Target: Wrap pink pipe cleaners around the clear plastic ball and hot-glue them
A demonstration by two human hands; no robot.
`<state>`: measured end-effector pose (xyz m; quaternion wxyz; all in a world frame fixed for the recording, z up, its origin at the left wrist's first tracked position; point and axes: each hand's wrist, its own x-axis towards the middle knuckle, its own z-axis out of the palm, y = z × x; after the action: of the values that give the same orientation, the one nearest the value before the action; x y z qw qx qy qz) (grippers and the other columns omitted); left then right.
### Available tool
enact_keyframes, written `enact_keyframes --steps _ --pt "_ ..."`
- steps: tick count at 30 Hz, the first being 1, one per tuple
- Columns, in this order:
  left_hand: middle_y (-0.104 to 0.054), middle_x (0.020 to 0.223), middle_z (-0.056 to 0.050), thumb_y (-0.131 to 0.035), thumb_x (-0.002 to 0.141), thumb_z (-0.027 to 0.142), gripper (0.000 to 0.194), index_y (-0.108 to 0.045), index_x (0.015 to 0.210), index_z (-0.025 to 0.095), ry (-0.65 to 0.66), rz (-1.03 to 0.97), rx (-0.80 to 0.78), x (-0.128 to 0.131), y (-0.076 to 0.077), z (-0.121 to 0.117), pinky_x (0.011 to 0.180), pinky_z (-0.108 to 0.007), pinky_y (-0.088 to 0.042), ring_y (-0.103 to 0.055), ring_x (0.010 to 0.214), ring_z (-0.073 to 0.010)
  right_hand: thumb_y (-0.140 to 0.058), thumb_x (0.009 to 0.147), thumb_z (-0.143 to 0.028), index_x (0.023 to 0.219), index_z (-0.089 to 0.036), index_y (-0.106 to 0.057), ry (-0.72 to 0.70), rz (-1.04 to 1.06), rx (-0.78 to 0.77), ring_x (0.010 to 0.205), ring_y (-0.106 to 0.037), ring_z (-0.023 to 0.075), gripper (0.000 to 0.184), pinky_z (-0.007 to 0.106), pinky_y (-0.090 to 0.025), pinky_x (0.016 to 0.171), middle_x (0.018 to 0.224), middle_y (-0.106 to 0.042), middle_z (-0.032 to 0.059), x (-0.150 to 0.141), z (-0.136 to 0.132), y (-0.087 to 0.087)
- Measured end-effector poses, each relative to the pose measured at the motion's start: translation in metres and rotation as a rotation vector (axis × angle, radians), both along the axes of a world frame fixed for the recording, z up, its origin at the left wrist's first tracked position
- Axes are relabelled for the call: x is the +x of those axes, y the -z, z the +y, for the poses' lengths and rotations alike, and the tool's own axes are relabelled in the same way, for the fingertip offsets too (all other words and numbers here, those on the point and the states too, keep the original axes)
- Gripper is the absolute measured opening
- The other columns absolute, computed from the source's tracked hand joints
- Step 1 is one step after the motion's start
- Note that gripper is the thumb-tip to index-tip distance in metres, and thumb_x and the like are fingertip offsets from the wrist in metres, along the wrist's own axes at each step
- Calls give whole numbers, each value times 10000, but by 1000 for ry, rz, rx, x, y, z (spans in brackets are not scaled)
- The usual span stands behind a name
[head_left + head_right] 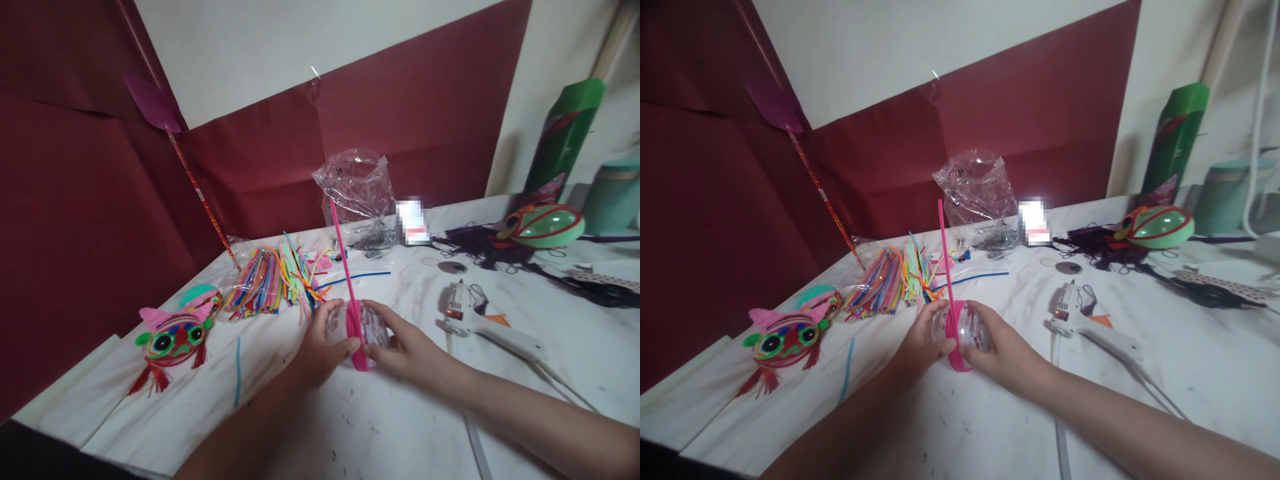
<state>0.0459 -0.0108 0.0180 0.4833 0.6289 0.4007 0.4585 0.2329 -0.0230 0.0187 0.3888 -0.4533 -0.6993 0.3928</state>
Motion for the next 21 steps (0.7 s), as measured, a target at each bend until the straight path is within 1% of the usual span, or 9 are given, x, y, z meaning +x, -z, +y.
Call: enact_keyframes --steps 5,8,10,13,18,19,21 --pt "-549 1270 -127 -754 629 259 680 -474 1244 178 9 2 18 -3 2 3 1032 -429 -387 -510 1206 -311 -590 751 -376 1371 -148 -388 -15 14 20 1024 -642 314 691 464 -548 813 1297 -580 172 1 2 1" --pt "-570 1213 -121 -761 619 278 671 -481 1219 173 -6 -13 -2 -1 1 2 991 -423 -416 -537 1150 -304 -587 733 -395 1366 -153 -388 -23 20 1 1046 -636 315 707 453 -552 814 1310 -572 176 1 2 2" --pt "-594 1142 -104 -768 613 295 646 -496 1186 174 -29 -14 -19 1 0 2 948 -415 -440 -562 1083 -290 -589 719 -402 1364 -158 -385 -33 33 3 1091 -621 310 719 443 -541 862 1329 -559 169 1 2 4" --pt "-612 1067 -79 -787 594 303 628 -509 1143 179 -43 -15 -25 2 0 2 900 -391 -457 -579 1012 -266 -593 715 -387 1352 -153 -389 -39 35 46 1174 -575 302 709 436 -497 955 1352 -537 164 1 3 7" --pt "-616 1023 -67 -801 576 296 636 -493 1120 181 21 -48 -28 2 0 3 857 -367 -463 -589 962 -249 -596 720 -359 1330 -163 -386 -49 0 117 1249 -510 301 675 463 -412 1049 1361 -520 165 2 3 10" --pt "-617 1012 -64 -798 583 300 621 -493 1110 182 33 -58 -39 2 -1 2 844 -364 -466 -593 948 -246 -596 721 -358 1330 -168 -380 -54 -3 114 1251 -507 301 673 470 -405 1053 1365 -517 164 2 3 10" --pt "-618 1010 -63 -798 587 309 598 -501 1091 183 36 -69 -42 3 -2 2 839 -360 -467 -594 948 -246 -593 726 -360 1335 -167 -368 -62 -4 95 1228 -523 307 677 482 -426 1028 1365 -513 169 2 1 8"
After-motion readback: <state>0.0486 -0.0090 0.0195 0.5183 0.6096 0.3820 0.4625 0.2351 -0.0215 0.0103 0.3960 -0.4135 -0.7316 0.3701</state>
